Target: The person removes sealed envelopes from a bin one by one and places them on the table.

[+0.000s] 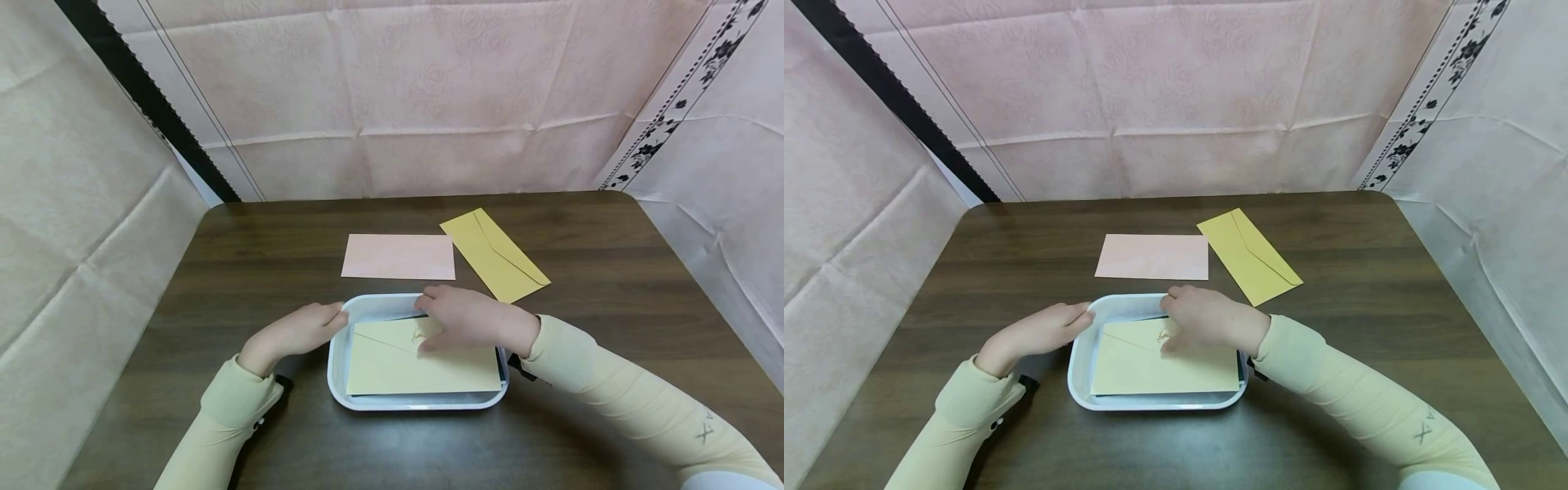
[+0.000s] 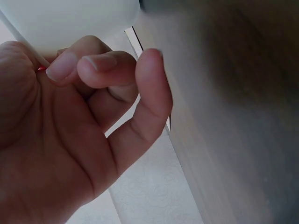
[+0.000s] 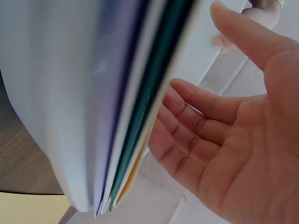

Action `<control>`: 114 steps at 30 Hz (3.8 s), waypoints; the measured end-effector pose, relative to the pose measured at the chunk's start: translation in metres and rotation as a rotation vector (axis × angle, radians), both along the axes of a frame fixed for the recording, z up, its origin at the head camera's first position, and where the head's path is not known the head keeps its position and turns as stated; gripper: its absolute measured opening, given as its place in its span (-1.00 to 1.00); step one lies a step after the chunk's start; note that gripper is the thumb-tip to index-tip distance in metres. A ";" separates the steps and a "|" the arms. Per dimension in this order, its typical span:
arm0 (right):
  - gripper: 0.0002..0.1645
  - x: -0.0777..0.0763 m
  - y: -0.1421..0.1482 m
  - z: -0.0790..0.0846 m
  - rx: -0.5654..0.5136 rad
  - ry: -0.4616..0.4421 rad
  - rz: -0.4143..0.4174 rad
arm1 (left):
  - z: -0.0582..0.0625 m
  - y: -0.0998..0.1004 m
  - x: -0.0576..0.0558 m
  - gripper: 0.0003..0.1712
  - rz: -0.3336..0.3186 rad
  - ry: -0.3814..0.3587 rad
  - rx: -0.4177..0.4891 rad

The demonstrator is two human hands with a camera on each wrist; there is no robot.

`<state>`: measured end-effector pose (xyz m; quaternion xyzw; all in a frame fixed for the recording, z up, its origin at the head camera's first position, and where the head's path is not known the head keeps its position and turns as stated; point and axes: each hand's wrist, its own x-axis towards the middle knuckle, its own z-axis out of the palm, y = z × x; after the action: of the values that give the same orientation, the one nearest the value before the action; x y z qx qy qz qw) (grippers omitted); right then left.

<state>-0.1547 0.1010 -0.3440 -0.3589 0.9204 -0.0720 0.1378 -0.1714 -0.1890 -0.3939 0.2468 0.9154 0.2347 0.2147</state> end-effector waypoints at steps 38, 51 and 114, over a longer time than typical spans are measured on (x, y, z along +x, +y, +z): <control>-0.37 0.000 -0.003 -0.012 0.078 0.084 0.048 | 0.001 0.000 0.000 -0.63 -0.002 -0.026 0.031; -0.40 -0.001 -0.003 -0.013 0.075 0.061 0.029 | -0.002 -0.001 -0.001 -0.66 -0.007 -0.036 0.048; -0.52 0.001 -0.001 -0.006 -0.106 -0.040 0.013 | -0.006 -0.002 0.000 -0.71 -0.005 -0.034 0.063</control>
<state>-0.1536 0.1003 -0.3498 -0.3699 0.9101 -0.1267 0.1372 -0.1719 -0.1905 -0.4001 0.2515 0.9031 0.2672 0.2231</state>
